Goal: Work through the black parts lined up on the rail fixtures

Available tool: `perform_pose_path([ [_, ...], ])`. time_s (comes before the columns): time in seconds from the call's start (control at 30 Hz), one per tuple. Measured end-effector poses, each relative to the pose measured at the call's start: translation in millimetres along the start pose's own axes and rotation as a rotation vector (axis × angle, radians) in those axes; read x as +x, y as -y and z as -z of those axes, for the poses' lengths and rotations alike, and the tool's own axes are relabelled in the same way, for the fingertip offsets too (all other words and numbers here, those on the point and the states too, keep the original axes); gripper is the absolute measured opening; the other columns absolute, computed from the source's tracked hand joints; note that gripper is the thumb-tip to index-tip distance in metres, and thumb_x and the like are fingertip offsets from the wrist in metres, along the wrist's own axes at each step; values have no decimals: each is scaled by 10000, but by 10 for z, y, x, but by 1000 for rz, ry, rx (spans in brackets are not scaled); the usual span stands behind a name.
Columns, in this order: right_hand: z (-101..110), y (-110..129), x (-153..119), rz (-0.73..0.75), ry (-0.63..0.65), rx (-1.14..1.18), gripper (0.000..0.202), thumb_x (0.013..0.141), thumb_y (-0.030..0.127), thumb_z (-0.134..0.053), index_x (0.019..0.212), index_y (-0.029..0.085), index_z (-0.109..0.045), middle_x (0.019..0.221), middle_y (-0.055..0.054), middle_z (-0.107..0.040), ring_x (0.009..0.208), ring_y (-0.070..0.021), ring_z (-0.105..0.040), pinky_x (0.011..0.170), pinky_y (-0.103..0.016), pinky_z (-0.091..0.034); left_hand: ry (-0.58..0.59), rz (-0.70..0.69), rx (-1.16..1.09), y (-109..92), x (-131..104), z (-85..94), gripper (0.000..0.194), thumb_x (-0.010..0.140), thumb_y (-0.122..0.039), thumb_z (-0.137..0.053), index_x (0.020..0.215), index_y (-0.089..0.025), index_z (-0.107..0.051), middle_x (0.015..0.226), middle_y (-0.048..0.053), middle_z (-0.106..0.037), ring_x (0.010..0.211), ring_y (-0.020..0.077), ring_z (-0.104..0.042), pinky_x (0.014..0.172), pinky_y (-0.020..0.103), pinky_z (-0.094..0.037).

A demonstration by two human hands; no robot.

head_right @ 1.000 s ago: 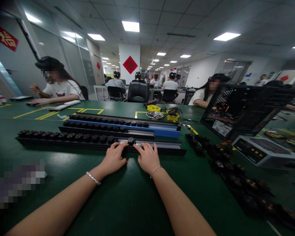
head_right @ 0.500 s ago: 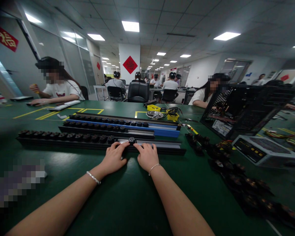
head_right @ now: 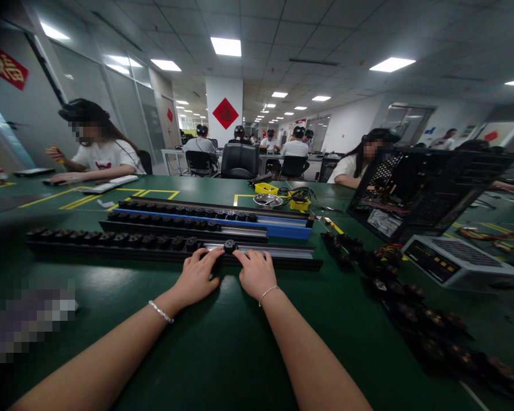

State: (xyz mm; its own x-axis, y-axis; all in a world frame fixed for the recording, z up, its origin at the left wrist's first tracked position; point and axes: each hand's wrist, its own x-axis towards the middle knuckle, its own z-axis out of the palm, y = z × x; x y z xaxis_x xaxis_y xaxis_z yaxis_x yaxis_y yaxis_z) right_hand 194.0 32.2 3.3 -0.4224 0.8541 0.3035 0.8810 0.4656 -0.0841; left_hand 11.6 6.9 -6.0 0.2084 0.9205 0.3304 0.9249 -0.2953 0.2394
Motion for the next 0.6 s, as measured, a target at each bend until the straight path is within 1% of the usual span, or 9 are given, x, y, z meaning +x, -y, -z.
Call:
perform_pose_path([
  [0.2,7,-17,2,-1,0,4,498,778,183,-438,1262,297,-467,1156,-48,-580,1092,-192,-464,968,-363,-221,-12,-17,11,11,-2,-18,645,684,-220,-510,1314,-267,-381,1394,11,-429,1238,270,-305,954,452,-305],
  [0.43,4,-38,3,9,-9,3,491,783,177,-425,1258,291,-473,1181,-41,-575,1091,-183,-468,965,-355,-233,-24,-30,16,28,-10,-22,638,697,-217,-507,1319,-272,-378,1385,13,-441,1242,271,-310,965,461,-292],
  [0.6,4,-59,-1,13,-6,-9,494,780,173,-429,1260,281,-477,1196,-47,-569,1095,-183,-465,965,-346,-247,-25,-20,19,20,-15,-28,638,696,-212,-519,1317,-277,-385,1388,22,-434,1252,266,-303,989,460,-273],
])
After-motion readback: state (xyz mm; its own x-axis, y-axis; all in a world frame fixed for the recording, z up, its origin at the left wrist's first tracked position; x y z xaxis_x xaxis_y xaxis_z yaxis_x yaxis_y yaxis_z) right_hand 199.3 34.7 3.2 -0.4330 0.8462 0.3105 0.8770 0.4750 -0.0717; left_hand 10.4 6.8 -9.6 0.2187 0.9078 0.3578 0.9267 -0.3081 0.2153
